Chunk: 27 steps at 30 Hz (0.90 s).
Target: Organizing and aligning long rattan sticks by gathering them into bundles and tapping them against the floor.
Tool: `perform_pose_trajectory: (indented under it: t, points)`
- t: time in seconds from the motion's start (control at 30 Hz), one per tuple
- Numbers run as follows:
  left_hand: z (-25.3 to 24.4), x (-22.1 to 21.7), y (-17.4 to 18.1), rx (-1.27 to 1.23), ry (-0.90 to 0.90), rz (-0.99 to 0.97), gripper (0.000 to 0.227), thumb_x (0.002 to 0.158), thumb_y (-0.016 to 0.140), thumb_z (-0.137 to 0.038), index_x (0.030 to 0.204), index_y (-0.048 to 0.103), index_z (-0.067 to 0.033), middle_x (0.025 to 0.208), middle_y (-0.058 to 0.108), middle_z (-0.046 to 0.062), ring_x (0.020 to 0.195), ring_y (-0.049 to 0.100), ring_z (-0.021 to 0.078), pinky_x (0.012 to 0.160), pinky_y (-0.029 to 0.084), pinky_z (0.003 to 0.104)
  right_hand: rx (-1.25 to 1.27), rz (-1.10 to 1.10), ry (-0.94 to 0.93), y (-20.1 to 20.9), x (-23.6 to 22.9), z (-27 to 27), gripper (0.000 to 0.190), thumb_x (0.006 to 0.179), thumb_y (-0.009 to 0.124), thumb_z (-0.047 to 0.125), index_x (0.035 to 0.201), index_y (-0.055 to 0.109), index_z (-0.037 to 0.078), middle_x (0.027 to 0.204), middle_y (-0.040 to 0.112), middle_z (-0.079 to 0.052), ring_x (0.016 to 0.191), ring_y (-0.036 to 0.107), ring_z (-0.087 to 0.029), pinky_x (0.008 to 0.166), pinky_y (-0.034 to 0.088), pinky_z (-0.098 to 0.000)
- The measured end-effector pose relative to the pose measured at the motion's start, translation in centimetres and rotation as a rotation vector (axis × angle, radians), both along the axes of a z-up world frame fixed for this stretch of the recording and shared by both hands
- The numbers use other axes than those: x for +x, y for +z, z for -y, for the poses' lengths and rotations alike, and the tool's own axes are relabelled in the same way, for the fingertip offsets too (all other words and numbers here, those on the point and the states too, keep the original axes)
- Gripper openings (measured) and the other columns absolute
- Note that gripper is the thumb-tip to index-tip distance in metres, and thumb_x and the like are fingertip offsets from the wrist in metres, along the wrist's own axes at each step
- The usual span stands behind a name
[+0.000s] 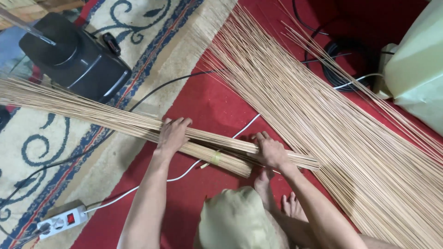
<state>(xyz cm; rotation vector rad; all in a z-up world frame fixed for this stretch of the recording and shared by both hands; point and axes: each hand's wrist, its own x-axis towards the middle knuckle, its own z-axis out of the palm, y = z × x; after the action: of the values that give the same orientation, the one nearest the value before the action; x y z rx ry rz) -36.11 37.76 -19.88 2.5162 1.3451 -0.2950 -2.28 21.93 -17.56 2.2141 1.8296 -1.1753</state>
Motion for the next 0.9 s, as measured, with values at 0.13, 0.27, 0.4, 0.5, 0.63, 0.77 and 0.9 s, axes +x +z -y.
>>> perform_pose_trajectory:
  t: [0.13,0.27,0.4,0.5,0.63,0.77,0.9]
  points:
    - [-0.4,1.3,-0.8,-0.134,0.062,0.061,0.071,0.068,0.093,-0.022,0.132,0.064,-0.0269,0.126,0.060,0.005,0.114,0.068,0.0351,0.111,0.040,0.044,-0.036,-0.100,-0.025,0.2,-0.2,0.2,0.080,0.077,0.088,0.030,0.145,0.047,0.021,0.136,0.050,-0.017,0.109,0.064,-0.061,0.105,0.052,-0.0702]
    - [-1.0,2.5,-0.7,-0.220,0.112,0.061,0.073,0.062,0.097,-0.024,0.130,0.070,-0.0255,0.125,0.053,0.002,0.116,0.067,0.0367,0.113,0.040,0.045,-0.058,-0.054,0.029,-1.5,0.5,-0.4,0.079,0.068,0.091,0.030,0.140,0.056,0.029,0.139,0.050,-0.006,0.104,0.068,-0.057,0.102,0.057,-0.0640]
    - [-1.8,2.8,-2.8,-0.235,0.070,0.005,0.083,0.056,0.100,-0.029,0.131,0.064,-0.0276,0.131,0.050,0.000,0.119,0.067,0.0365,0.111,0.041,0.044,-0.052,0.158,0.134,-3.7,0.2,0.2,0.074,0.060,0.089,0.028,0.126,0.056,0.023,0.138,0.047,-0.001,0.091,0.073,-0.051,0.092,0.063,-0.0591]
    - [-1.9,2.6,-4.3,-0.222,0.012,-0.084,0.096,0.050,0.102,-0.034,0.136,0.057,-0.0292,0.130,0.053,0.003,0.112,0.071,0.0389,0.105,0.045,0.044,-0.055,0.176,0.146,-1.9,-0.9,0.2,0.070,0.065,0.085,0.020,0.127,0.051,0.018,0.135,0.044,-0.006,0.087,0.073,-0.053,0.089,0.064,-0.0603]
    - [-1.5,2.5,-3.8,-0.229,-0.019,-0.094,0.098,0.054,0.101,-0.034,0.139,0.054,-0.0286,0.132,0.055,0.007,0.114,0.070,0.0394,0.102,0.045,0.044,-0.037,0.210,0.124,-2.1,-1.4,0.7,0.069,0.065,0.082,0.018,0.126,0.051,0.014,0.133,0.047,-0.010,0.087,0.073,-0.054,0.084,0.065,-0.0601]
    - [-0.8,1.3,-3.9,-0.174,-0.080,-0.066,0.066,0.066,0.094,-0.036,0.124,0.066,-0.0237,0.125,0.062,0.004,0.119,0.067,0.0313,0.099,0.045,0.041,0.019,0.211,0.134,-6.6,-1.2,1.6,0.061,0.073,0.079,0.030,0.127,0.056,0.014,0.126,0.056,-0.008,0.087,0.074,-0.051,0.079,0.064,-0.0587]
    - [-0.5,-1.2,-11.9,-0.037,-0.136,-0.166,0.063,0.083,0.080,-0.044,0.141,0.057,-0.0317,0.148,0.058,-0.001,0.141,0.052,0.0217,0.118,0.034,0.040,0.080,0.268,0.116,-8.3,-1.8,2.9,0.043,0.078,0.071,0.028,0.118,0.064,0.014,0.119,0.065,-0.006,0.083,0.076,-0.047,0.075,0.063,-0.0555]
